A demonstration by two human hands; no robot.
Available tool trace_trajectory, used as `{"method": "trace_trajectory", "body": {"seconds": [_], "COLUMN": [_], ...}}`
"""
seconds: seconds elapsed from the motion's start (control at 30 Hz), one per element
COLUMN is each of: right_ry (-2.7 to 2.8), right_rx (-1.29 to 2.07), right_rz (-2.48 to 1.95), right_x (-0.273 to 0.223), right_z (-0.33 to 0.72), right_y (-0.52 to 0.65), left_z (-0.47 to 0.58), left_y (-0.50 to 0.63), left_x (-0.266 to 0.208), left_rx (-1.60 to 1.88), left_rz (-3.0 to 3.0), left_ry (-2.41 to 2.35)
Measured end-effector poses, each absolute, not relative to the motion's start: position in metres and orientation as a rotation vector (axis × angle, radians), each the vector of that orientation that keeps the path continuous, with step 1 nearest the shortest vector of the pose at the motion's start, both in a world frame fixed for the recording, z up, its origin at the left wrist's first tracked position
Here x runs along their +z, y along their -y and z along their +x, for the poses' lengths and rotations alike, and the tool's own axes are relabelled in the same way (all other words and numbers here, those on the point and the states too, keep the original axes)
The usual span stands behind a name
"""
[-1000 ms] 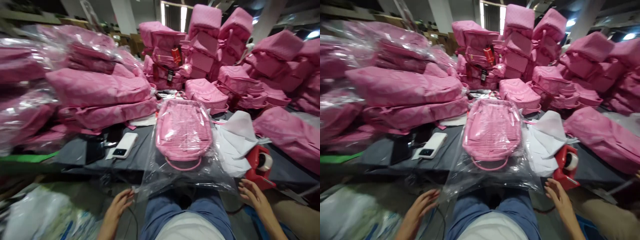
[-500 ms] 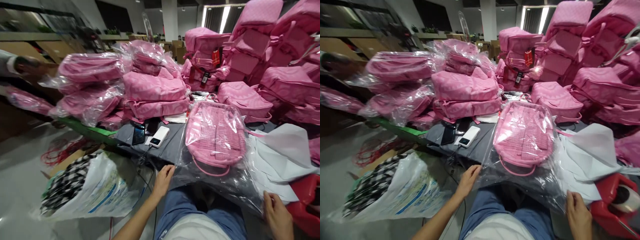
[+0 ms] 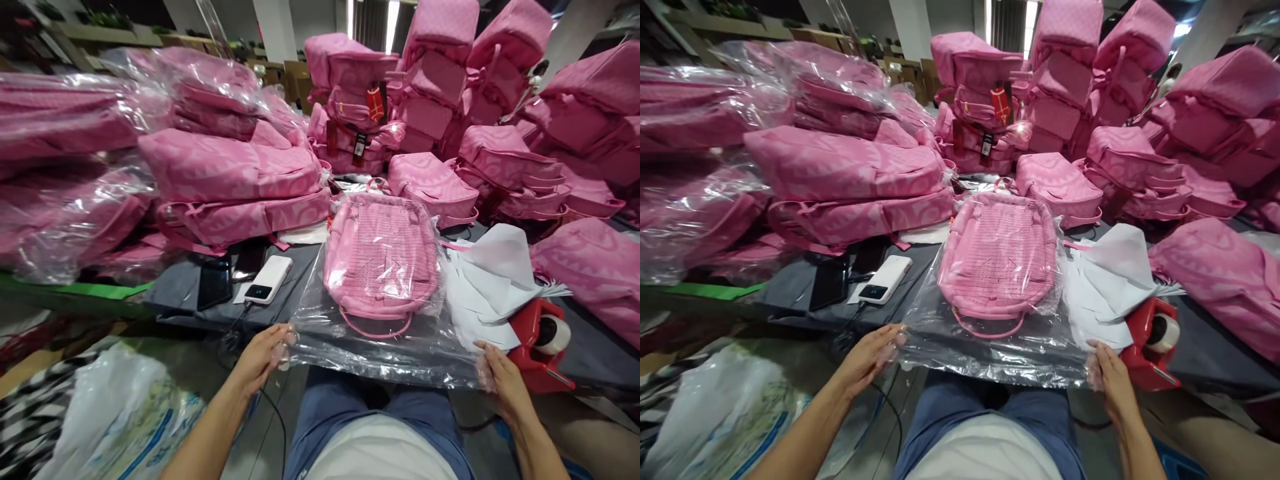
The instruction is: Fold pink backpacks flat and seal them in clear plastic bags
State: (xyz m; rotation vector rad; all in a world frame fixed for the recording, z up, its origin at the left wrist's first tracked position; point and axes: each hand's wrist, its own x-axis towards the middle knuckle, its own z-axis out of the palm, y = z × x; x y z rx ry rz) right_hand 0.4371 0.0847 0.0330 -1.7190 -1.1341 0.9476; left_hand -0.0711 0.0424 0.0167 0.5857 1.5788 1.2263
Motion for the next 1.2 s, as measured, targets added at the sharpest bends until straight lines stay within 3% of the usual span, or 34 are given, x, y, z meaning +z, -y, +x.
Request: {"method": "trace_trajectory", "body": {"seconds": [0.07, 0.2, 0.27, 0.37, 0.53, 0.83, 0.97, 1.1, 1.2], "right_ry": [1.33, 1.84, 1.98, 2.003, 1.607, 0.982, 0.869, 0.861, 0.903], "right_rx": [0.624, -0.117, -0.206, 0.098, 0.715, 0.399, 0.53, 0.714, 0.767], "right_rz": [-1.72, -1.464, -1.29, -1.216, -1.406, -1.223, -1.155, -1.249, -1.291], "right_x": [0.022, 0.005, 0.006, 0.019, 0.034, 0.016, 0.026, 0.033, 0.033], "right_z": [0.449, 0.459, 0.458, 0.456, 0.451, 0.401, 0.384, 0.379, 0.381], "right_y": [-0.074, -0.057, -0.056, -0.067, -0.083, -0.101, -0.122, -0.131, -0.129], "left_z": [-0.079, -0.092, -0.097, -0.103, -0.107, -0.059, -0.037, -0.039, -0.033], "left_y": [-0.034, -0.016, -0.013, -0.017, -0.026, -0.039, -0.058, -0.074, -0.076], "left_x": [0.007, -0.008, -0.008, -0.001, 0.014, 0.022, 0.012, 0.013, 0.03], "left_rx": [1.238, 1.178, 1.056, 0.908, 0.972, 1.615, 1.8, 1.506, 1.504], "left_rz": [0.847, 1.988, 2.541, 2.909, 2.163, 1.153, 0.969, 1.077, 1.412], "left_ry": [-1.682, -1.981, -1.94, -1.653, -1.632, -1.824, -1.841, -2.011, -2.241]}}
